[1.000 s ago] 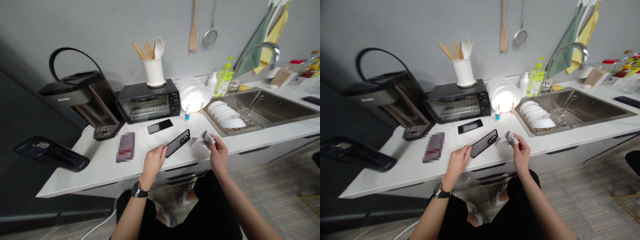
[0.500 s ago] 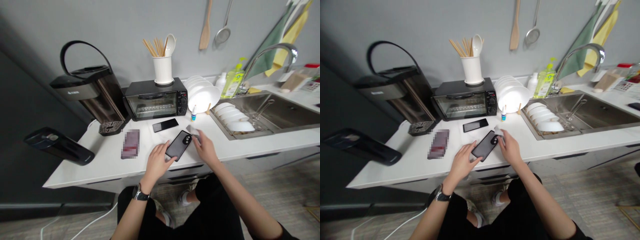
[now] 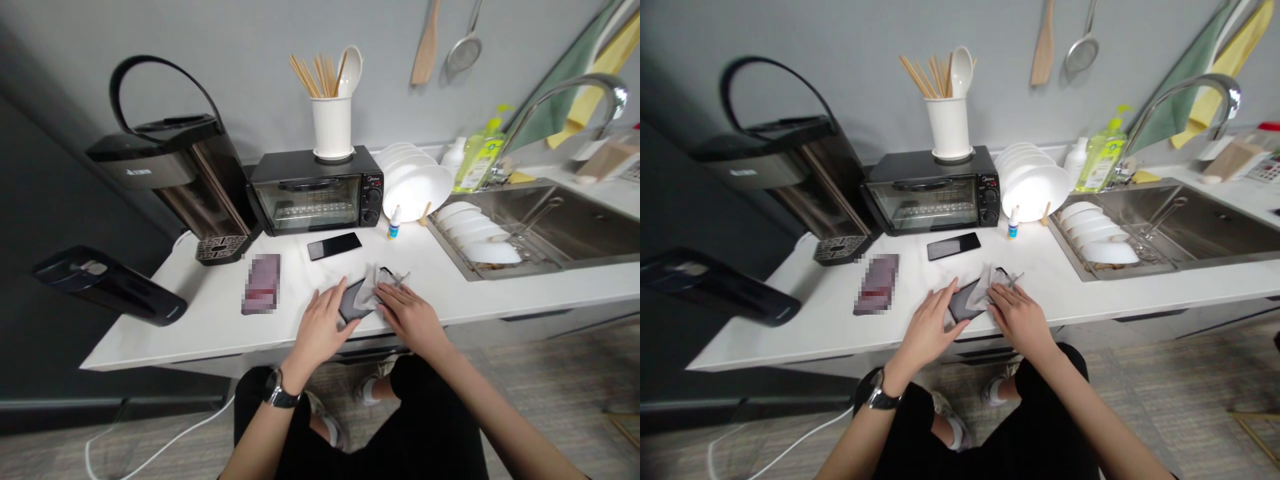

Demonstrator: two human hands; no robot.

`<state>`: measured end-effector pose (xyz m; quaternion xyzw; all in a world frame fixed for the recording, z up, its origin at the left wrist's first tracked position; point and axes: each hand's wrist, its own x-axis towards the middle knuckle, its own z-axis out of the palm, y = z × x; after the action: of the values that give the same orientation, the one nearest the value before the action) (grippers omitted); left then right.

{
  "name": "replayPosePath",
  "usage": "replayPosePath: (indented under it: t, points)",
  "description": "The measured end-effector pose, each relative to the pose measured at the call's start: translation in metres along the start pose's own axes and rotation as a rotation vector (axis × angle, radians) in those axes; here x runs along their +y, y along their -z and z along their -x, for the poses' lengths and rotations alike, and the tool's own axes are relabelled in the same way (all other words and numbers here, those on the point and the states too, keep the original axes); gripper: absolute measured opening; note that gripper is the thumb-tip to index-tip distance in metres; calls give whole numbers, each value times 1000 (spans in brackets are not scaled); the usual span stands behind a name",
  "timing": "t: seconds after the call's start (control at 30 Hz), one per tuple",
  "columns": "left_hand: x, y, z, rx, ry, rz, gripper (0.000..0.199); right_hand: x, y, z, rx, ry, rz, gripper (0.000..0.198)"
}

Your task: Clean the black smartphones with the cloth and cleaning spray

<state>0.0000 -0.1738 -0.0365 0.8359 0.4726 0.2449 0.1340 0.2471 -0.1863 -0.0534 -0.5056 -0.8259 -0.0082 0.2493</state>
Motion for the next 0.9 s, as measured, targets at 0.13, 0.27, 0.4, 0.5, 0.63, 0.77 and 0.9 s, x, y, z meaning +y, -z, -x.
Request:
replayPosePath:
  t: [0.13,0.27,0.4,0.5,0.63,0.77,0.9]
  points:
    - [-5,-1,-4,-11,-5,94,101,14,-2,-9,58,-68,42,41]
    - [-10,-3,-10,-36,20,216,110,-12,-15,-21,53,-88,58,47]
    - [-13,-2,-10,-67,38,316,107,-58,-24,-22,-34,24,-82,52]
    - [-13,0,-9,-88,48,306,106,-63,-16,-13,-79,105,-185,52]
    - [-9,0,-9,-72,36,226,106,-16,6,4,-83,127,-170,39]
    - [-5,-4,-13,-38,29,188,101,28,13,8,18,11,1,43]
    - [-5,-3,-14,-45,45,200,101,-9,-6,0,31,2,-38,50]
